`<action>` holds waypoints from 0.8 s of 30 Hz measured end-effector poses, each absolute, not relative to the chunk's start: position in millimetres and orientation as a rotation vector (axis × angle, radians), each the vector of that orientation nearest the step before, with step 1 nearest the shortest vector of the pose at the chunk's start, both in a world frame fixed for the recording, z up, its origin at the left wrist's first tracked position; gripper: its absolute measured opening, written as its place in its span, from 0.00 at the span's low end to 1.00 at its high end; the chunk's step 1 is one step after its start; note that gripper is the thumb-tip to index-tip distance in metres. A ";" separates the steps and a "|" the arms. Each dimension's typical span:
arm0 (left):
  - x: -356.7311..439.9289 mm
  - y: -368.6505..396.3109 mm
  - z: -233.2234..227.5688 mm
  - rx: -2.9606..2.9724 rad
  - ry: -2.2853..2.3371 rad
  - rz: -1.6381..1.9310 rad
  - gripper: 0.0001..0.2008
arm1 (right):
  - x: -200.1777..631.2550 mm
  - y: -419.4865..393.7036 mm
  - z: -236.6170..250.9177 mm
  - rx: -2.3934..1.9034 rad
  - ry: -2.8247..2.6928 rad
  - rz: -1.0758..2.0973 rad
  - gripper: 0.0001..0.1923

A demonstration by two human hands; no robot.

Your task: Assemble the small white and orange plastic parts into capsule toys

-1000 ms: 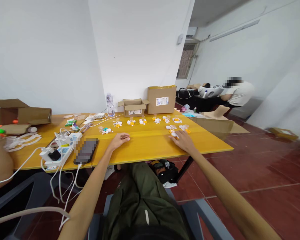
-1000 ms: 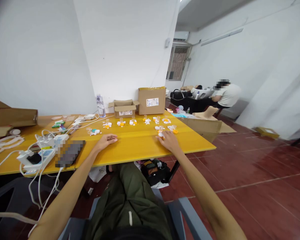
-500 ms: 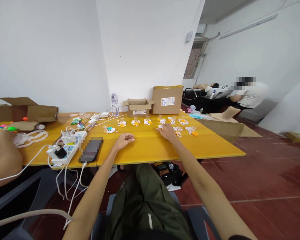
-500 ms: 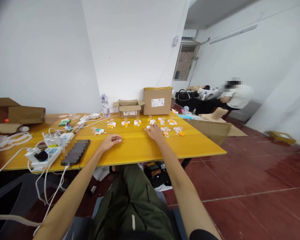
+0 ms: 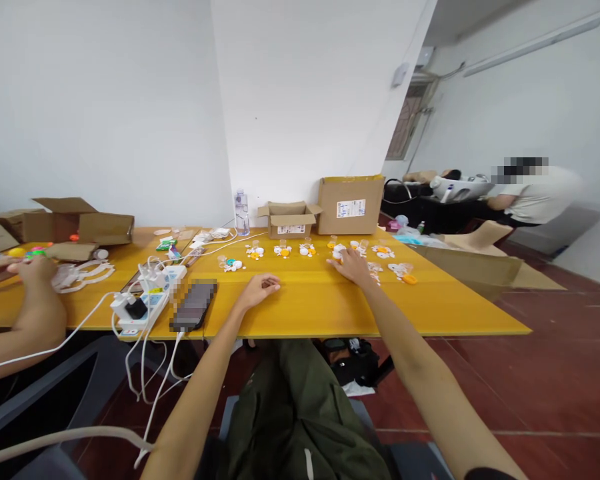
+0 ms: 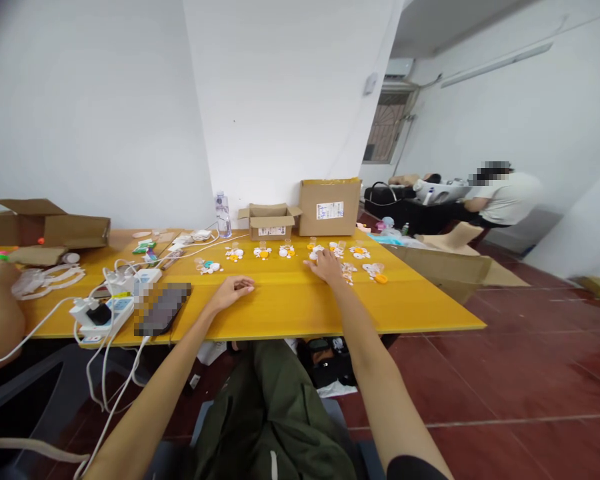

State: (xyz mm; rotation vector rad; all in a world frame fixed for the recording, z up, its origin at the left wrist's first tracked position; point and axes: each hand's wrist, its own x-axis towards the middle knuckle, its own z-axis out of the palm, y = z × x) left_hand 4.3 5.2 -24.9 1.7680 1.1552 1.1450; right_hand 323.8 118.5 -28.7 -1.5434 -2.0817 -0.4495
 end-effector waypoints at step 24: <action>5.1 -0.2 -21.6 1.752 1.161 1.129 0.15 | 399.0 96.6 -29.4 -1.651 -1.650 0.284 0.24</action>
